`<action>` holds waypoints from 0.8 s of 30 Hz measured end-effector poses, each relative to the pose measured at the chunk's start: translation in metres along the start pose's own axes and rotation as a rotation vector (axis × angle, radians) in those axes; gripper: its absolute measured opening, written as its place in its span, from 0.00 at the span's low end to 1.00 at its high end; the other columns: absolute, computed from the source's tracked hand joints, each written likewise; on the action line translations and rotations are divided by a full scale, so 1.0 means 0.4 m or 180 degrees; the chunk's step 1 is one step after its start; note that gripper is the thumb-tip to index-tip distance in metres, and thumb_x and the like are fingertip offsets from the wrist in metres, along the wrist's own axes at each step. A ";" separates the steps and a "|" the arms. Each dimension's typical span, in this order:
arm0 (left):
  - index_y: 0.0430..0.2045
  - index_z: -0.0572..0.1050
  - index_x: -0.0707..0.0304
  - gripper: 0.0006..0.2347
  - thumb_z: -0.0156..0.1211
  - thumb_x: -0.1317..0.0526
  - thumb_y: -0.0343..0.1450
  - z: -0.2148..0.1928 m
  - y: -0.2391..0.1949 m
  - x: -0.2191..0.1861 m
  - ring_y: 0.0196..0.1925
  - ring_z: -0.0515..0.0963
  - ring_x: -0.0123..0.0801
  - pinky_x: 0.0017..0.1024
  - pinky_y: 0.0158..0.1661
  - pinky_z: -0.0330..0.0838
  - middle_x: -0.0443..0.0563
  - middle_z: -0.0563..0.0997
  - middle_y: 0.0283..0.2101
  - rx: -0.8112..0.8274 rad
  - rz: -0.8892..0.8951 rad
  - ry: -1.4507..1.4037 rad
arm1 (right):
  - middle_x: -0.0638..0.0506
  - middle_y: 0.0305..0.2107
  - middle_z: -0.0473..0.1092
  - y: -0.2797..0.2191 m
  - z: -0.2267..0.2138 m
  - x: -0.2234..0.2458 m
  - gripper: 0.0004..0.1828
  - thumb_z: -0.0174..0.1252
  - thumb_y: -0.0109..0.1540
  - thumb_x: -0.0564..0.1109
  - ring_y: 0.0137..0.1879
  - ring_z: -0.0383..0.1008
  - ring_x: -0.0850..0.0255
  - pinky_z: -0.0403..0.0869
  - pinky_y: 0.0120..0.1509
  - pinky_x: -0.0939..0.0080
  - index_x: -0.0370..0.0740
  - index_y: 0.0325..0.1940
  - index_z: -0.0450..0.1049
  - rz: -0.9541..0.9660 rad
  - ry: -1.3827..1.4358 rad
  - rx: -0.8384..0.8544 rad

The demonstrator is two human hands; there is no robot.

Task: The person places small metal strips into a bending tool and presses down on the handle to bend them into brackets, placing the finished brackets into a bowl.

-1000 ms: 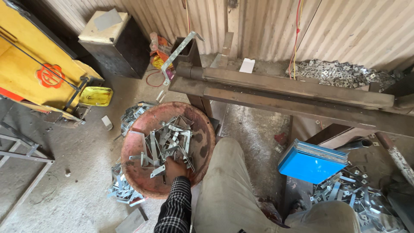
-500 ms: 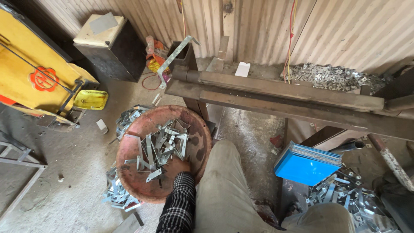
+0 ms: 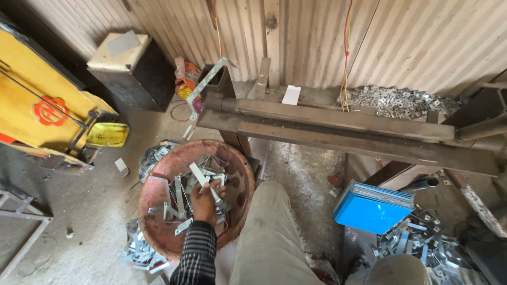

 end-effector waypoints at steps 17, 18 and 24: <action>0.37 0.77 0.75 0.09 0.52 0.65 0.78 0.877 -0.509 0.357 0.45 0.88 0.36 0.32 0.51 0.81 0.59 0.87 0.39 0.3472 0.0314 0.0649 | 0.47 0.31 0.84 -0.089 -0.087 -0.123 0.17 0.76 0.51 0.48 0.38 0.88 0.55 0.81 0.44 0.53 0.37 0.40 0.87 0.0451 0.0548 0.0127; 0.37 0.78 0.76 0.09 0.53 0.65 0.77 0.902 -0.508 0.379 0.44 0.88 0.36 0.32 0.50 0.81 0.61 0.87 0.39 0.3468 0.0359 0.0651 | 0.47 0.32 0.84 -0.097 -0.090 -0.121 0.16 0.75 0.51 0.48 0.38 0.87 0.56 0.81 0.44 0.54 0.37 0.40 0.87 0.0463 0.0554 0.0114; 0.35 0.78 0.75 0.07 0.51 0.69 0.76 0.987 -0.462 0.470 0.45 0.88 0.34 0.29 0.48 0.79 0.58 0.88 0.40 0.3285 0.0632 0.1071 | 0.49 0.35 0.84 -0.131 -0.107 -0.090 0.17 0.75 0.53 0.48 0.39 0.87 0.58 0.81 0.46 0.54 0.40 0.43 0.86 0.0593 0.0546 0.0206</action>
Point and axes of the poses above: each hand's wrist, its own y-axis towards the middle knuckle, its own z-axis out of the palm, x = y × z, the point moved 3 cm from there along y, towards the middle knuckle
